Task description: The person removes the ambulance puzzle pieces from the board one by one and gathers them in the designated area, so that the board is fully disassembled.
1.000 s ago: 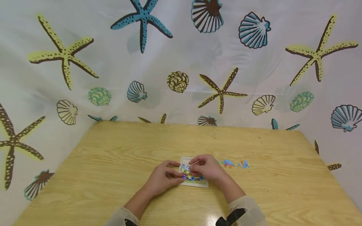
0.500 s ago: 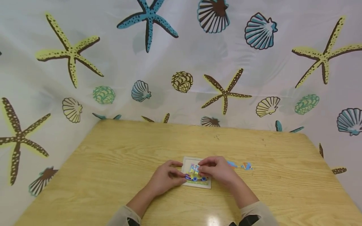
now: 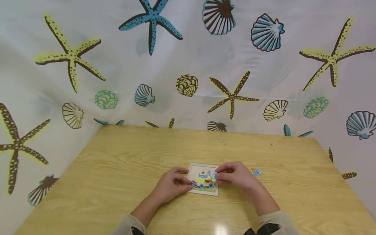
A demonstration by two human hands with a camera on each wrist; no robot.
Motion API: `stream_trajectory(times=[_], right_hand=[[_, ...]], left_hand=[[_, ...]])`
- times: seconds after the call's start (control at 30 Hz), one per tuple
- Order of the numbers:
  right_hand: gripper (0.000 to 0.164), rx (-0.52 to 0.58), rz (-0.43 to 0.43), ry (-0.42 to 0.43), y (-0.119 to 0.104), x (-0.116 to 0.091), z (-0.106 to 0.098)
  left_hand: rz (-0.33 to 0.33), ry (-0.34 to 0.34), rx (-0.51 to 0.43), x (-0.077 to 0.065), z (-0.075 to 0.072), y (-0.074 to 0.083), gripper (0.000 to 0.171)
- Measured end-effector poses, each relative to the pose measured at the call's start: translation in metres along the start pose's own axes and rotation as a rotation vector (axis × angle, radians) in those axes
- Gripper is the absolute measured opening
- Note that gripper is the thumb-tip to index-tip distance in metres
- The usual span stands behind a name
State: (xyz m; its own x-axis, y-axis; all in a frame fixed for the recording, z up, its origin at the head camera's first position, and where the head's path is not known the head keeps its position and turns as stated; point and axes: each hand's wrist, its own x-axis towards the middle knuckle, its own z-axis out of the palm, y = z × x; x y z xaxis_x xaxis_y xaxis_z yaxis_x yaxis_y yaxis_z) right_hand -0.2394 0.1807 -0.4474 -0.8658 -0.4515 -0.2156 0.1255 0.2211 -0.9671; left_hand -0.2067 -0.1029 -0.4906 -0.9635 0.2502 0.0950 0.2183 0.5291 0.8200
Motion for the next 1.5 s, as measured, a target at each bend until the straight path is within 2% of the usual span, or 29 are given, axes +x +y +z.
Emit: stream_trajectory(times=[0.23,0.43,0.6,0.73,0.97,1.13,1.5], right_hand=[[0.035,-0.055,0.048,0.033,-0.004,-0.004,-0.017],[0.032,-0.06,0.074,0.06,-0.004,-0.009,-0.031],[0.029,-0.098,0.098,0.045,0.001,-0.011,-0.036],[0.025,-0.149,0.111,0.034,0.006,-0.01,-0.036],[0.022,-0.21,0.097,0.072,0.01,-0.006,-0.029],[0.024,-0.23,0.075,0.066,0.011,-0.005,-0.024],[0.023,-0.237,0.094,0.106,0.008,-0.004,-0.019]], left_hand=[[0.004,0.001,-0.003,0.0,-0.002,0.0,0.011],[-0.006,-0.001,-0.005,0.001,0.0,0.001,0.009],[-0.009,-0.005,-0.003,0.001,0.002,-0.001,0.009],[-0.015,-0.004,-0.005,0.001,0.002,-0.001,0.009],[-0.01,-0.002,-0.009,0.001,0.001,0.001,0.009],[-0.012,-0.004,-0.004,0.0,0.001,0.002,0.009],[-0.014,-0.002,0.019,0.002,0.0,0.002,0.01]])
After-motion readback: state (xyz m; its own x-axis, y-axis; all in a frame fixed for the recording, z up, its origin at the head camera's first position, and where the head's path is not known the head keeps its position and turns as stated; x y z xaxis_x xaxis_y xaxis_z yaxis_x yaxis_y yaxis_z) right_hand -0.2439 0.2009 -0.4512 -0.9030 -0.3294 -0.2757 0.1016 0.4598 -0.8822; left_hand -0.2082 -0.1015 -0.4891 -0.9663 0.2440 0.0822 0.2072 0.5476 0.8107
